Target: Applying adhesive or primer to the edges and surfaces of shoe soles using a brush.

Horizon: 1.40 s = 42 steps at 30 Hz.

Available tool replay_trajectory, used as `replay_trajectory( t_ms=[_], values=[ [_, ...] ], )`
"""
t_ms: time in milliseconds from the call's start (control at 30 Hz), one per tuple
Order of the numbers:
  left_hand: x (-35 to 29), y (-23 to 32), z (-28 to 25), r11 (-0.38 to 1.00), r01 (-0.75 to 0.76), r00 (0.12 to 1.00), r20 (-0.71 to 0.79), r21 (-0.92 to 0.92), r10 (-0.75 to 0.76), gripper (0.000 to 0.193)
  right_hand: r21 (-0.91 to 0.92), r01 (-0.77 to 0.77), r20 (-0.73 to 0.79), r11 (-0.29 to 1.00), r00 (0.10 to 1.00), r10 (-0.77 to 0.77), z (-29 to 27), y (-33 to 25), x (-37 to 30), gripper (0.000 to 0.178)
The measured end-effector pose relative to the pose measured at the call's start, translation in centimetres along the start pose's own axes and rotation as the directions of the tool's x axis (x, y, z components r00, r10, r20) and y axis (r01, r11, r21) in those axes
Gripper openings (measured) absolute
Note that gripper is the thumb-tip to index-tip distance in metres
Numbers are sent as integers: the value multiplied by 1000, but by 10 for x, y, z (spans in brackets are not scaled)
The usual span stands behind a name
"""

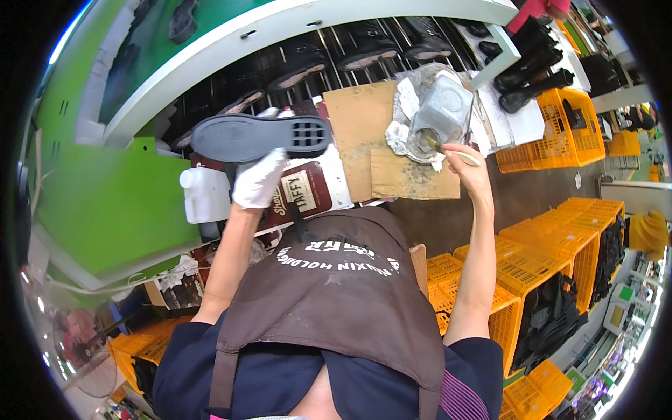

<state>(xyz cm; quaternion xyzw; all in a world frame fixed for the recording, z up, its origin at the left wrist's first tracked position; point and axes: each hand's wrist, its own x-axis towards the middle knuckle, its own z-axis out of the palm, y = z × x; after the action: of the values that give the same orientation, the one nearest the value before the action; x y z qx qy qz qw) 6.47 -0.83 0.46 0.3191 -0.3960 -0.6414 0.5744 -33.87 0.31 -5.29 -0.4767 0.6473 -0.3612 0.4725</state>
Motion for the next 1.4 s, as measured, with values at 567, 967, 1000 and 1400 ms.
replay_trajectory(
  t_ms=[567,967,1000,1400],
  values=[
    [-2,-60,76,917,-233,966,187,324,180,18,462,453,-213,762,891,-401,131,-140,-92,14],
    [-18,-51,67,987,159,934,323,1,-151,9,440,410,-60,799,901,-429,148,-155,-101,12],
    [-18,-52,65,979,-28,959,282,204,-31,12,446,407,-94,797,907,-410,144,-153,-100,13],
    [-19,-50,64,740,-358,933,249,570,260,20,421,456,-267,784,889,-373,128,-138,-96,16]
  ],
)
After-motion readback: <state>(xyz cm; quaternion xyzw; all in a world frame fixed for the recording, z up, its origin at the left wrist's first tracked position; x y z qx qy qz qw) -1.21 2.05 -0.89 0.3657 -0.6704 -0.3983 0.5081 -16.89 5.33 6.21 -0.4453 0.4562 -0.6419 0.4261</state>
